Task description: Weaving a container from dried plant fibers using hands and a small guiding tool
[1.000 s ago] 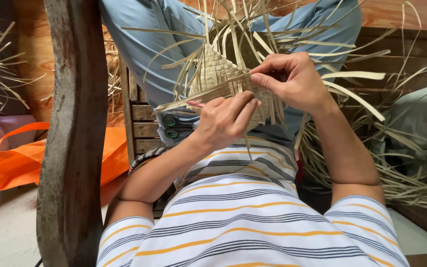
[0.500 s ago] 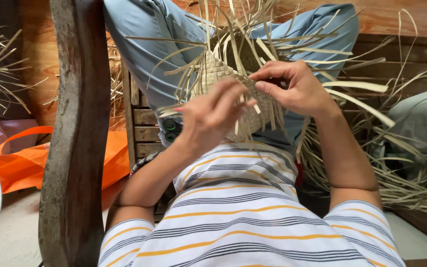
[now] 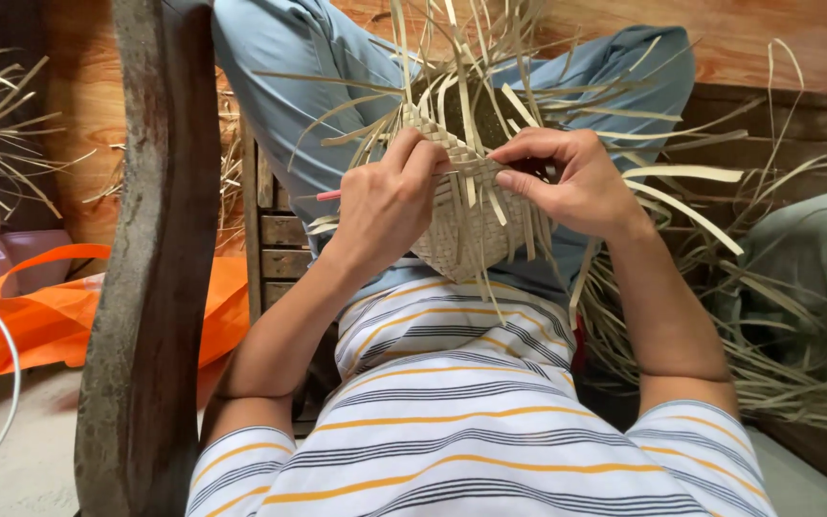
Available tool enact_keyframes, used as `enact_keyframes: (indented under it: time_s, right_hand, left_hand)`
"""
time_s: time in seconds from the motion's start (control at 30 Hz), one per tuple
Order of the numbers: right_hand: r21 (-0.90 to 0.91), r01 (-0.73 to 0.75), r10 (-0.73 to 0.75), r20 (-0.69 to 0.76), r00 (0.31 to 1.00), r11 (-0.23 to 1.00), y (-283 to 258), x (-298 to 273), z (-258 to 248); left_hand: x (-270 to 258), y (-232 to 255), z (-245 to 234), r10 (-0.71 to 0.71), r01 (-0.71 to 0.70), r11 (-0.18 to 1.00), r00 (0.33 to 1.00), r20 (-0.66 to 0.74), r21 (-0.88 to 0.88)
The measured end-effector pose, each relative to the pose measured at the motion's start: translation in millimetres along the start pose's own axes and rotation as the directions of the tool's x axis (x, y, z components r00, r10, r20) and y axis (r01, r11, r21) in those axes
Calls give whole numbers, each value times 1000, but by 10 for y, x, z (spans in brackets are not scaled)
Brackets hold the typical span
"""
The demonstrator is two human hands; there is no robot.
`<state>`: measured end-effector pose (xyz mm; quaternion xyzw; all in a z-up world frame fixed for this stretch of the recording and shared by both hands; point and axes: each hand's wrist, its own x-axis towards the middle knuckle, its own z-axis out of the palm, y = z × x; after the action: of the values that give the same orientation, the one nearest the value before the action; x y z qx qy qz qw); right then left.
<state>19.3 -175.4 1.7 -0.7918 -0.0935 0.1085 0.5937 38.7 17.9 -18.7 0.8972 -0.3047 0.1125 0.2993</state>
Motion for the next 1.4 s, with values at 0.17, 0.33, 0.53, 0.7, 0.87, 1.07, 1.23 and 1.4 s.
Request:
enact_keyframes:
  time_s: [0.17, 0.33, 0.53, 0.7, 0.87, 1.07, 1.23, 1.4]
  right_hand:
    - [-39, 28, -33, -130, 991, 999, -178, -4, 122]
    - [-286, 189, -237, -141, 961, 939, -165, 41, 257]
    - [-259, -23, -51, -273, 961, 966, -225, -14, 258]
    - [6, -39, 39, -202, 979, 999, -165, -15, 215]
    - [4, -80, 79, -196, 977, 997, -91, -61, 192]
    - [-17, -62, 55, -265, 963, 998, -105, -118, 211]
    - [103, -74, 99, -262, 960, 992, -95, -106, 200]
    - [150, -89, 125, -254, 959, 985, -29, -99, 178]
  left_hand:
    - [77, -8, -186, -104, 176, 914, 973, 207, -366]
    - [226, 180, -506, -12, 200, 580, 971, 237, -790]
    - [149, 105, -504, -84, 136, 840, 989, 122, -526]
    - [6, 34, -212, 83, -93, 977, 995, -59, -193]
    - [-7, 31, -142, 170, -174, 984, 983, -73, -44]
    - [98, 84, -216, 237, -241, 971, 955, -177, 0]
    - [92, 82, -177, 288, -293, 956, 937, -199, 5]
    - [99, 68, -201, 306, -302, 952, 943, -127, 47]
